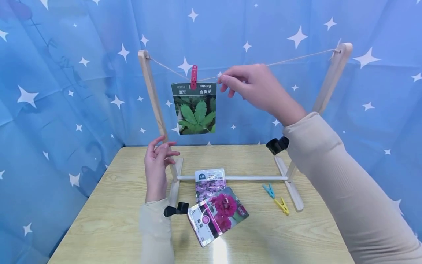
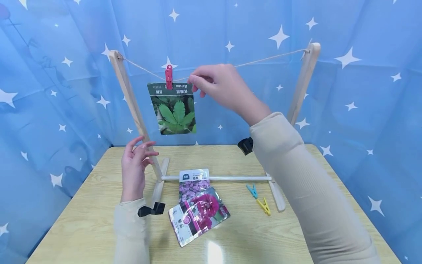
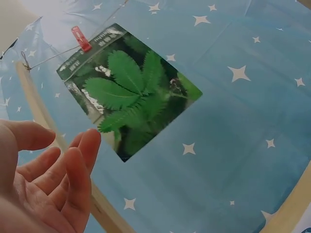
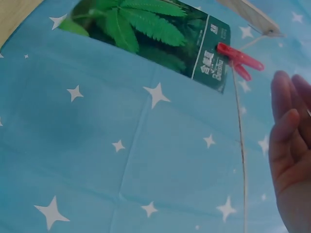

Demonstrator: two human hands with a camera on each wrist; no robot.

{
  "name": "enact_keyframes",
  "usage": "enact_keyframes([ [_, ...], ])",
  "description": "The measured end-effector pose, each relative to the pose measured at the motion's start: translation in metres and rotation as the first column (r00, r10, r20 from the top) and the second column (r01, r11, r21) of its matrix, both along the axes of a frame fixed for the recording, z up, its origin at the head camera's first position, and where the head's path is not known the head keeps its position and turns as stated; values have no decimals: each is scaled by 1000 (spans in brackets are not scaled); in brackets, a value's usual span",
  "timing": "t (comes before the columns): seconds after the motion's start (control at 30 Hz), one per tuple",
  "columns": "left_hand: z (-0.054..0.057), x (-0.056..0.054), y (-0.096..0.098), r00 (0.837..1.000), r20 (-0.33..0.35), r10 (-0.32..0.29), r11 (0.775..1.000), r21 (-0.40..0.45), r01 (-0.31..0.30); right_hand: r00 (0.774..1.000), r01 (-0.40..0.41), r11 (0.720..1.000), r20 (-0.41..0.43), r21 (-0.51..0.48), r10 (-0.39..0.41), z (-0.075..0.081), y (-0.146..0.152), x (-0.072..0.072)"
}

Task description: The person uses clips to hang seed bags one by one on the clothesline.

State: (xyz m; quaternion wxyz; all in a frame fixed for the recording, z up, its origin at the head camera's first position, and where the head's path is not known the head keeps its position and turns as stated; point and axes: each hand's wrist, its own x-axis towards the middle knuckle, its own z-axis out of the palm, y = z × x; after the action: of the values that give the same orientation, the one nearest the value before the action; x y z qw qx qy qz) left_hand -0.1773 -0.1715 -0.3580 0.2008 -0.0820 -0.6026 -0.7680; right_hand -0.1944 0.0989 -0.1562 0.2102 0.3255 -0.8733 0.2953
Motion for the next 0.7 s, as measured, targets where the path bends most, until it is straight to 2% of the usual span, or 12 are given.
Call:
enact_keyframes([
  [0.17, 2, 5, -2, 1000, 8, 15, 1000, -6, -15, 1000, -10, 999, -29, -31, 9, -17, 11, 2],
  [0.27, 8, 13, 5, 1000, 28, -8, 999, -38, 9, 999, -22, 999, -32, -46, 21, -28, 16, 4],
  [0.37, 7, 15, 16, 998, 52, -45, 994, -94, 50, 998, -35, 998, -47, -51, 33, -40, 21, 9],
  [0.53, -1, 14, 32, 992, 94, -85, 971, -217, 104, 995, -64, 996, -85, -67, 58, -64, 26, 16],
  [0.7, -3, 16, 41, 986, 123, -112, 927, -345, 149, 999, -42, 992, -2, -115, 42, -92, 32, 22],
])
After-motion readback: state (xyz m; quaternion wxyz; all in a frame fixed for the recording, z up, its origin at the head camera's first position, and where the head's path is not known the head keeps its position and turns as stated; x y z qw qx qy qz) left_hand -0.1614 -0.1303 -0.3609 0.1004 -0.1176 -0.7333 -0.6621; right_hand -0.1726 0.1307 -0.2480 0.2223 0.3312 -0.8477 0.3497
